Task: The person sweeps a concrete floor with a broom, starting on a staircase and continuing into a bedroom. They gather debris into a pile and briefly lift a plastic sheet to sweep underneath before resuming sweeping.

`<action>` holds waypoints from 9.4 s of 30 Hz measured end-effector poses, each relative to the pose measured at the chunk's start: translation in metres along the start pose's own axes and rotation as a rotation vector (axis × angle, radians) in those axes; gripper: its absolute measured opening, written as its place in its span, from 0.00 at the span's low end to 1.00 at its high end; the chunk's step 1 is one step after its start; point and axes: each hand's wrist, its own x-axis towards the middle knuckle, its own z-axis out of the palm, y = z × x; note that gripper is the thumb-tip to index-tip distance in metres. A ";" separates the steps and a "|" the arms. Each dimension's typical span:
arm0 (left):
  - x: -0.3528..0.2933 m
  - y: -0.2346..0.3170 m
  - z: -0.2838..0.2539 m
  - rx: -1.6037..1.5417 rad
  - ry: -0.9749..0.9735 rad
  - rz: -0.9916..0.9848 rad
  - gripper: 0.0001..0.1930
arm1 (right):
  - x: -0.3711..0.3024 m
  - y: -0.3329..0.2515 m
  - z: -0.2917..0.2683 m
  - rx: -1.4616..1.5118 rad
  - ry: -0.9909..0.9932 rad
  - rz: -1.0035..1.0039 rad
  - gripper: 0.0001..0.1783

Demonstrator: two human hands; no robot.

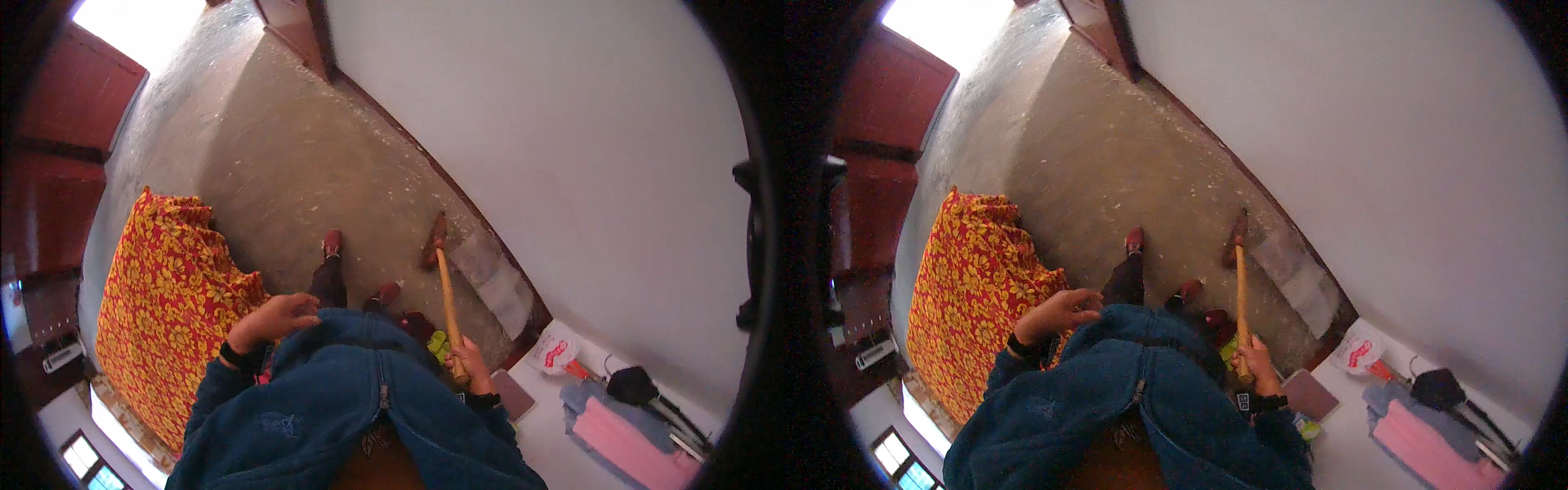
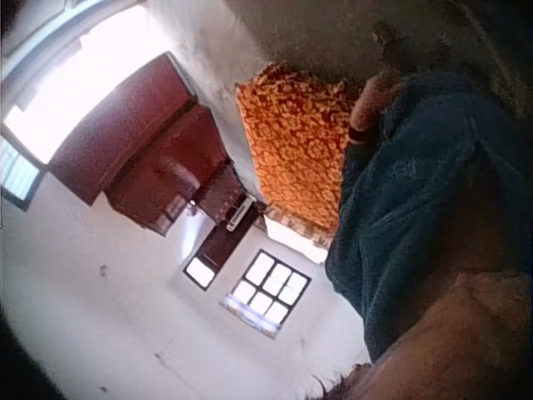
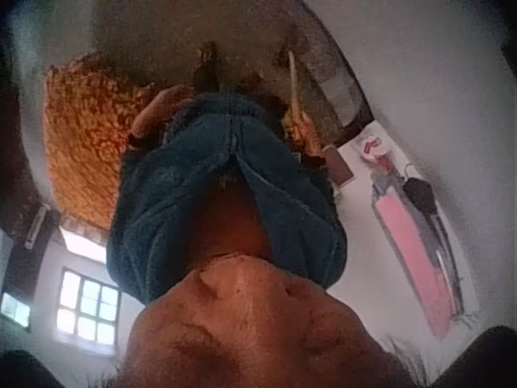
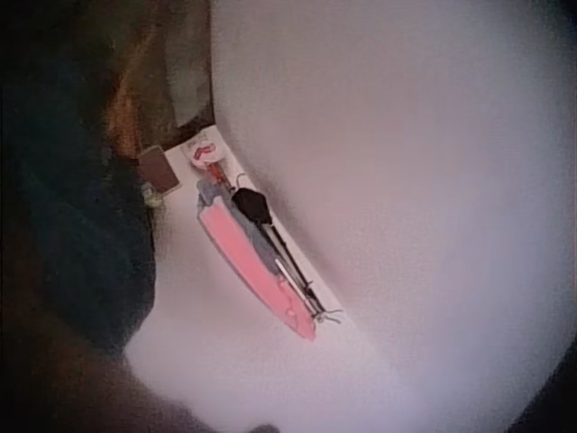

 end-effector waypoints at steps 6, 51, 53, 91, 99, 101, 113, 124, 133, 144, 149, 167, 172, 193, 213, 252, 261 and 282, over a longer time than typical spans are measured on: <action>0.034 -0.034 -0.024 0.137 -0.039 -0.008 0.25 | 0.072 -0.056 0.054 0.013 0.035 0.013 0.13; 0.127 0.037 -0.117 -0.967 1.146 -0.349 0.26 | 0.378 -0.515 0.443 -1.832 -0.460 -0.333 0.18; 0.138 0.039 -0.107 -0.923 1.211 -0.318 0.26 | 0.363 -0.533 0.449 -1.971 -0.465 -0.244 0.17; 0.181 0.076 0.016 -1.204 1.484 -0.319 0.23 | 0.351 -0.553 0.699 -2.827 -0.812 -1.472 0.13; 0.162 0.072 0.019 -1.278 1.475 -0.290 0.23 | 0.293 -0.514 0.623 -2.736 -0.894 -1.684 0.13; 0.160 0.070 0.025 -1.261 1.528 -0.268 0.23 | 0.269 -0.501 0.605 -2.728 -1.013 -1.534 0.17; 0.144 0.048 0.060 -1.299 1.613 -0.347 0.24 | 0.321 -0.233 0.546 -2.720 -1.736 -1.056 0.13; 0.103 -0.017 -0.056 -1.434 1.571 -0.433 0.24 | 0.375 -0.149 0.723 -2.803 -1.546 -1.007 0.17; 0.039 -0.081 -0.228 -1.319 1.513 -0.318 0.25 | 0.434 -0.357 0.966 -2.654 -1.134 -1.035 0.17; -0.051 -0.180 -0.396 -0.952 1.145 -0.297 0.26 | 0.375 -0.504 0.991 -2.368 -0.528 -0.976 0.13; -0.097 -0.241 -0.486 -0.710 0.971 -0.192 0.26 | 0.304 -0.480 0.854 -2.079 -0.155 -0.516 0.16; -0.132 -0.546 -0.463 -0.581 0.705 -0.621 0.18 | 0.288 -0.289 0.660 -0.522 0.219 0.151 0.09; -0.141 -0.546 -0.410 -0.678 0.842 -0.631 0.17 | 0.359 -0.356 0.735 -0.947 0.090 0.132 0.09; -0.085 -0.549 -0.352 -0.943 0.915 -0.366 0.14 | 0.365 -0.438 1.006 -1.562 -0.478 -0.233 0.06; -0.069 -0.512 -0.412 -0.645 0.909 -0.392 0.16 | 0.179 -0.312 0.751 -0.689 0.029 0.248 0.17; -0.083 -0.281 -0.633 -0.502 0.991 0.073 0.13 | 0.101 -0.325 0.609 -0.631 -0.007 0.022 0.13; 0.054 -0.035 -0.671 -0.183 0.799 0.502 0.14 | 0.139 -0.222 0.450 -0.444 0.108 0.015 0.14; 0.332 0.336 -0.668 0.481 1.040 1.252 0.31 | 0.175 -0.099 0.442 0.565 0.562 -0.228 0.14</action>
